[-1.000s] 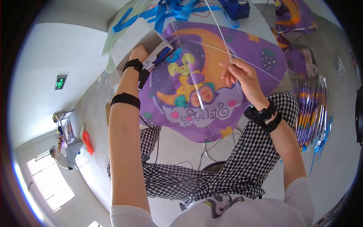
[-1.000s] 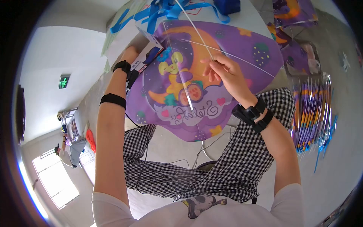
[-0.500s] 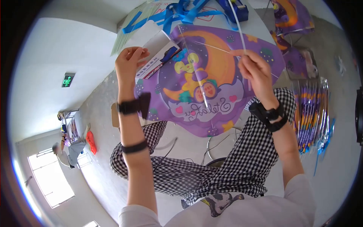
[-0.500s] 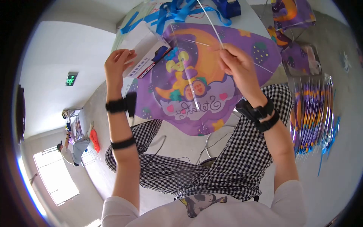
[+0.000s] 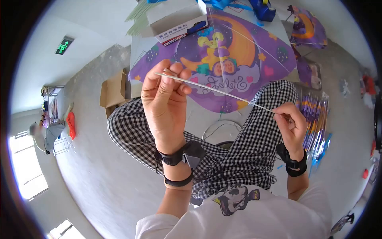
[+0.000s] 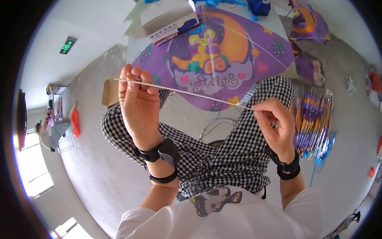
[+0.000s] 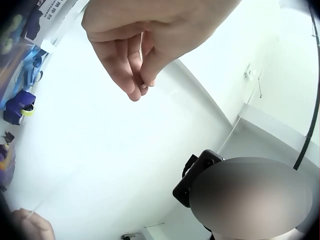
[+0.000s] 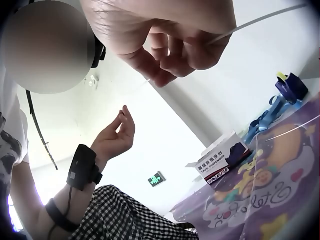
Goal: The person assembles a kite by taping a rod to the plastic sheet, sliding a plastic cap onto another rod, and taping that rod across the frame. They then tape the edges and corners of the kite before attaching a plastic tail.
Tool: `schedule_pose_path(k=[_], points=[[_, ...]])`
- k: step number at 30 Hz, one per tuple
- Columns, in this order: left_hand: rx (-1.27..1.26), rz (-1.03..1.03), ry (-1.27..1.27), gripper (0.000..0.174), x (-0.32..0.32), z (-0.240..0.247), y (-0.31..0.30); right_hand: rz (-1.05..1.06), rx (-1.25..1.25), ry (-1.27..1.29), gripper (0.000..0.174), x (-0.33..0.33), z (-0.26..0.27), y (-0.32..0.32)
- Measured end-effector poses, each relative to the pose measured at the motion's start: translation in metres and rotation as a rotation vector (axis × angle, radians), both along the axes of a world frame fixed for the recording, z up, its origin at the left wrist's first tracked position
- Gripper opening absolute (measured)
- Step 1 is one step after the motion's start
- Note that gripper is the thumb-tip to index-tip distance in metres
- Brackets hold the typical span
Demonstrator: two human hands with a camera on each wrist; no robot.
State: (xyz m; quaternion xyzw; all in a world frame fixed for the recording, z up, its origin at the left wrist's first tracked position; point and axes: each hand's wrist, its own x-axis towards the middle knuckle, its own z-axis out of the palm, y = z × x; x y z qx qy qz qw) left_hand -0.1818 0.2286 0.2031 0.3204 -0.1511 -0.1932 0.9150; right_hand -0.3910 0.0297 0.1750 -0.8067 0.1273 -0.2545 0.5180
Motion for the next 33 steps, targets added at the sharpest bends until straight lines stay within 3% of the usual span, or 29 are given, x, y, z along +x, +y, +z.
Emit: schedule_pose_path(k=[8,26,33], points=[[0.001,0.098,-0.052,0.022,0.001,-0.006,0.024,-0.050,-0.019,0.064,0.003,-0.013,-0.002,0.017],[0.257,0.294,-0.188,0.021,-0.002,-0.007,0.015,-0.107,-0.024,0.145,0.004,-0.019,0.004,0.015],[0.357,0.359,-0.249,0.020,-0.002,-0.005,0.011,-0.112,-0.150,0.165,0.007,-0.023,0.013,0.013]])
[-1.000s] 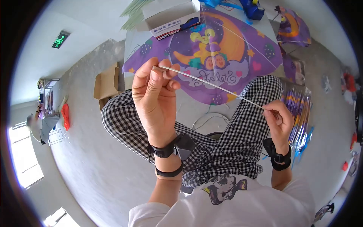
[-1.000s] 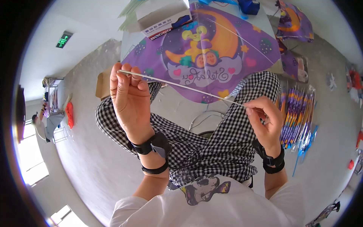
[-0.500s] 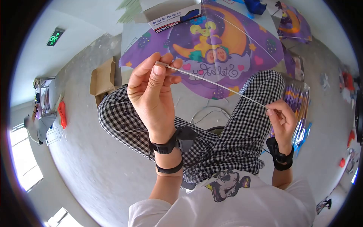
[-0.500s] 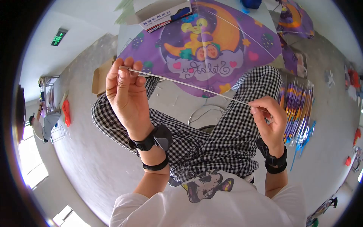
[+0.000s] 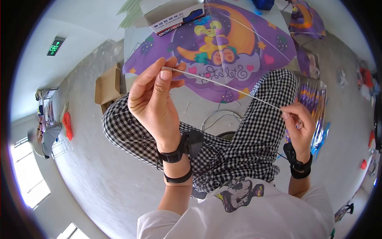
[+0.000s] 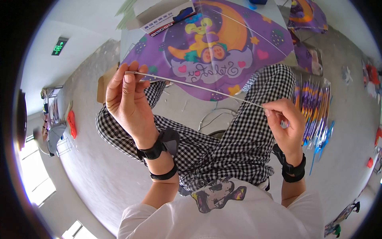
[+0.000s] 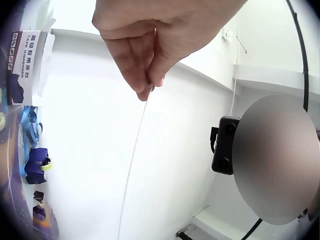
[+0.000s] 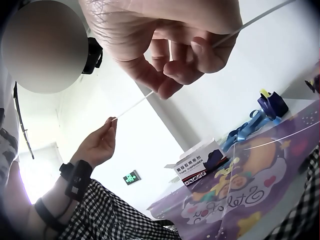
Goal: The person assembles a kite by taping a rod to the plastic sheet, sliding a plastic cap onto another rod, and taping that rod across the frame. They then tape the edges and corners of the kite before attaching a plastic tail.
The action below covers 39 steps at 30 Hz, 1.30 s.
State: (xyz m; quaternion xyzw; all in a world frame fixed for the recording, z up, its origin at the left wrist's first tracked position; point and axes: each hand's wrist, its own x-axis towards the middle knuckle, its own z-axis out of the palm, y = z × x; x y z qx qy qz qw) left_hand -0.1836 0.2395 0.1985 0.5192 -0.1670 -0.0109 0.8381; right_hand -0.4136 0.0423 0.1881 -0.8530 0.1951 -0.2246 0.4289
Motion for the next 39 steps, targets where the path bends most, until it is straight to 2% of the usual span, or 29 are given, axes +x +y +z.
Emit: schedule_pose_path(k=[5,10,20,29,39], points=[[0.051,0.047,-0.024,0.019,-0.001,0.001,-0.002,-0.019,-0.070,-0.030,0.009,0.000,0.004,0.003],[0.017,-0.063,-0.066,0.021,0.001,-0.004,0.004,-0.032,-0.036,-0.013,0.009,-0.003,0.003,0.001],[-0.070,-0.051,-0.006,0.018,0.000,-0.001,0.001,-0.020,-0.003,0.011,0.008,-0.003,0.005,0.001],[0.068,0.043,-0.102,0.018,-0.003,0.001,-0.004,-0.082,0.037,0.042,0.011,-0.002,0.008,0.006],[0.049,0.076,-0.088,0.017,-0.001,-0.001,-0.005,-0.016,-0.190,-0.009,0.019,-0.005,0.016,0.004]])
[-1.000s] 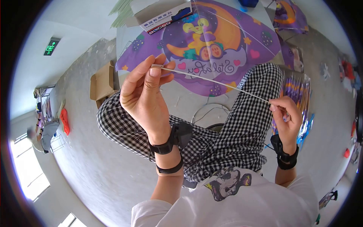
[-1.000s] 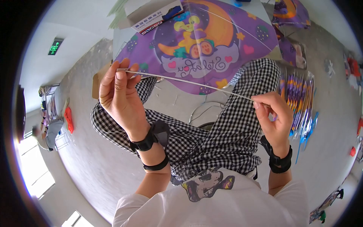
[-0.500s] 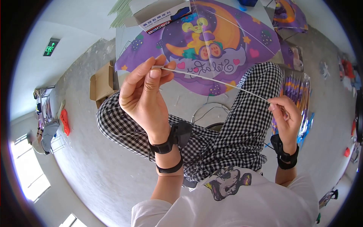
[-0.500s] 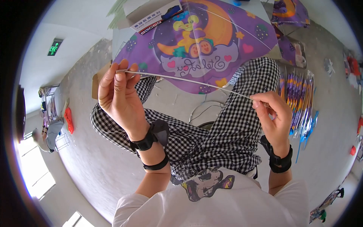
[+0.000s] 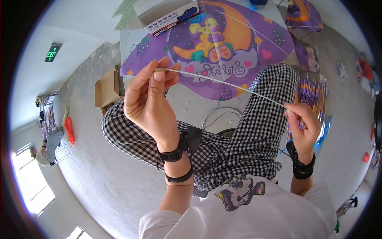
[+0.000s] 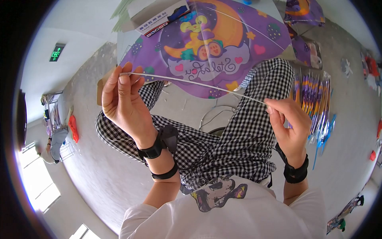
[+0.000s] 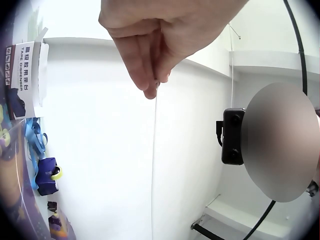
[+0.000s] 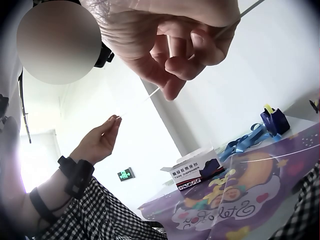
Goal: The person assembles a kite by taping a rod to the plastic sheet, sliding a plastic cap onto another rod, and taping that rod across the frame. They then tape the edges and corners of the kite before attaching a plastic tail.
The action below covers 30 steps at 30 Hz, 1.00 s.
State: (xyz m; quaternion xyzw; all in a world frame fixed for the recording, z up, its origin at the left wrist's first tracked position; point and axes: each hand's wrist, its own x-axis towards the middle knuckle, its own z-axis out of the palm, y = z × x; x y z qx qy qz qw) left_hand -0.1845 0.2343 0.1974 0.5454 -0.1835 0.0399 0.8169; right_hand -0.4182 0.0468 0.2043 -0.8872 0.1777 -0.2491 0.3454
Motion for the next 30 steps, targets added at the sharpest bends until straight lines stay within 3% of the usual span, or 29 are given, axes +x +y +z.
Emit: schedule_pose_path(k=[14,23,30], points=[[0.051,0.053,-0.068,0.017,0.000,0.002,-0.001,0.019,-0.267,-0.071,0.021,0.002,0.009,0.000],[0.062,0.059,-0.160,0.016,-0.001,-0.001,-0.001,-0.014,-0.017,0.046,0.020,-0.003,0.015,0.001],[0.089,0.070,-0.194,0.016,-0.002,-0.001,0.000,-0.014,0.007,0.053,0.020,-0.004,0.018,0.003]])
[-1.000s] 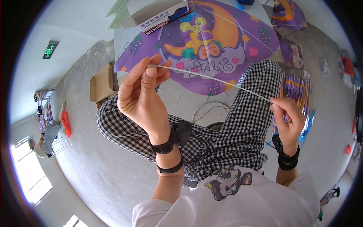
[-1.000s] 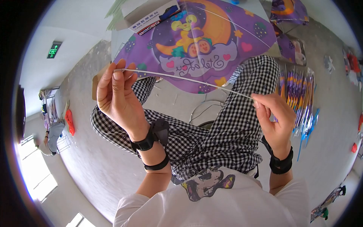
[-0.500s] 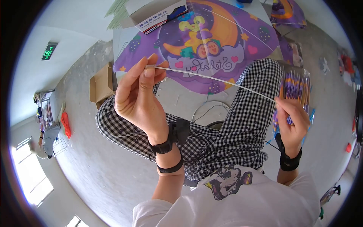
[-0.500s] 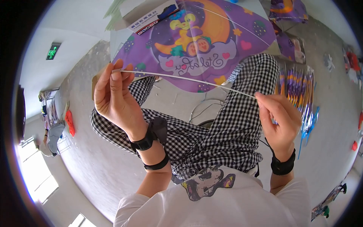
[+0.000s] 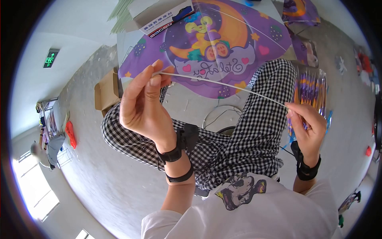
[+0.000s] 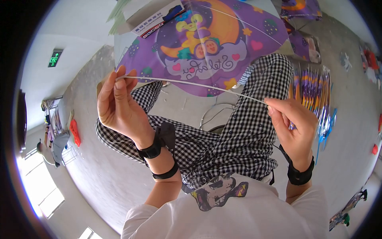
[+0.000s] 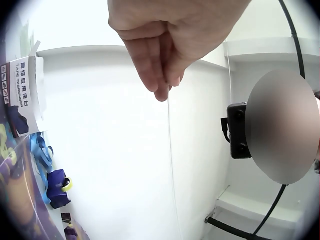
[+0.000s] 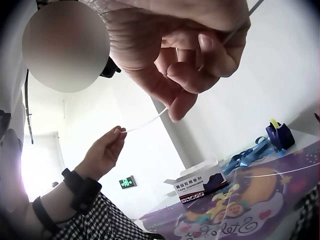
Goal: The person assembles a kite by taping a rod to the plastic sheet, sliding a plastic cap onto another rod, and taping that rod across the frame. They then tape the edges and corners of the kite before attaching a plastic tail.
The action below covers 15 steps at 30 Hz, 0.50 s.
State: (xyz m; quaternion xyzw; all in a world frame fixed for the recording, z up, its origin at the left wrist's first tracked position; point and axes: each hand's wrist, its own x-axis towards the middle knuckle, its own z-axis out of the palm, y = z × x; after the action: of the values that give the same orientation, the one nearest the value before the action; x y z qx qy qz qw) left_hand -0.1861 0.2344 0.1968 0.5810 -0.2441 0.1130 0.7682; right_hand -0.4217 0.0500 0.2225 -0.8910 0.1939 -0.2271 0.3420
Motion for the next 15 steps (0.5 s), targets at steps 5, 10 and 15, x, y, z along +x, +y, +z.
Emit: schedule_pose_path(k=[5,10,15], points=[[0.156,0.112,-0.213,0.015,0.0022,-0.0017,-0.0018,0.000,-0.066,0.022,0.021,-0.0009,0.0053,0.0008],[0.231,0.160,-0.256,0.016,0.0023,-0.0021,-0.0040,-0.003,-0.103,-0.042,0.022,-0.0008,0.0040,0.0002],[0.153,0.110,-0.137,0.016,0.0001,-0.0005,-0.0068,0.006,0.237,0.032,0.023,-0.0029,-0.0035,0.0029]])
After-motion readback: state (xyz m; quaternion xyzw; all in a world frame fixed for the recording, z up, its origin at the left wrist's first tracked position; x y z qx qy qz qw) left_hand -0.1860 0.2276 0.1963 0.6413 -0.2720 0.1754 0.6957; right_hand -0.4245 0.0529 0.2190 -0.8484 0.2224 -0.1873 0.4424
